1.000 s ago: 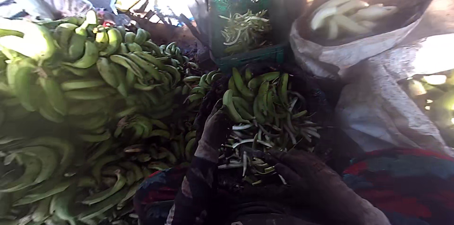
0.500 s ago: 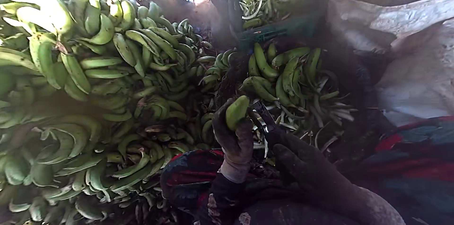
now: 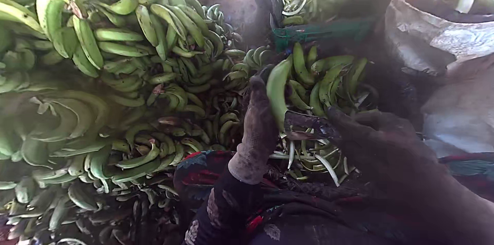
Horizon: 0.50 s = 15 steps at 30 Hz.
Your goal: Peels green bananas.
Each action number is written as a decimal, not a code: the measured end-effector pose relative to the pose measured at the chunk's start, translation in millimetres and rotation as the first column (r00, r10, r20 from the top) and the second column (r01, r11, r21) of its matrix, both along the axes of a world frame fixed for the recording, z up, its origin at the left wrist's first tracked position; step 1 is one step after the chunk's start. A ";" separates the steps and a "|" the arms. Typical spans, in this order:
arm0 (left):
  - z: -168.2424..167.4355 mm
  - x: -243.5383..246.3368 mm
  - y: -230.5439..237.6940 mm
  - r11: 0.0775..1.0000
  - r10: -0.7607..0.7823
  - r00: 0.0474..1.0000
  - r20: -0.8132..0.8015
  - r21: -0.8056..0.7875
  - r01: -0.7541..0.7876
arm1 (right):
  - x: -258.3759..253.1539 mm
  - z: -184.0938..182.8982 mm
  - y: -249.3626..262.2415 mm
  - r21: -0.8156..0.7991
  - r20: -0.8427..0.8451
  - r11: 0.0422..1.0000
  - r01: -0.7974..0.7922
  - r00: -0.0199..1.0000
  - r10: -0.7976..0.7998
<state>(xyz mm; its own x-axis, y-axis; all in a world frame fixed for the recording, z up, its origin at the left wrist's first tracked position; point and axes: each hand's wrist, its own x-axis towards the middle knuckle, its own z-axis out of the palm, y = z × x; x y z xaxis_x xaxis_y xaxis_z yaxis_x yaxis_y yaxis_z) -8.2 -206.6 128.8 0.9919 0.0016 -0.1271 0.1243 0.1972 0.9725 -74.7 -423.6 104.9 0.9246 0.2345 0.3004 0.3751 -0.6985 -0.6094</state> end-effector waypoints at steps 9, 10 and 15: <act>-33.9 -35.6 -9.8 0.999 -0.015 0.987 -0.161 -0.039 0.009 | 49.7 -10.4 -6.1 -0.182 0.011 0.940 0.288 0.957 -0.291; -30.5 -30.7 -4.4 0.999 0.019 0.993 -0.118 -0.040 -0.024 | 43.1 -6.6 -7.8 -0.088 -0.034 0.973 0.215 0.975 -0.218; -15.2 -15.1 -5.7 0.995 0.026 0.996 0.083 -0.101 -0.018 | 22.2 -21.4 12.5 0.166 0.016 0.986 0.033 0.999 -0.036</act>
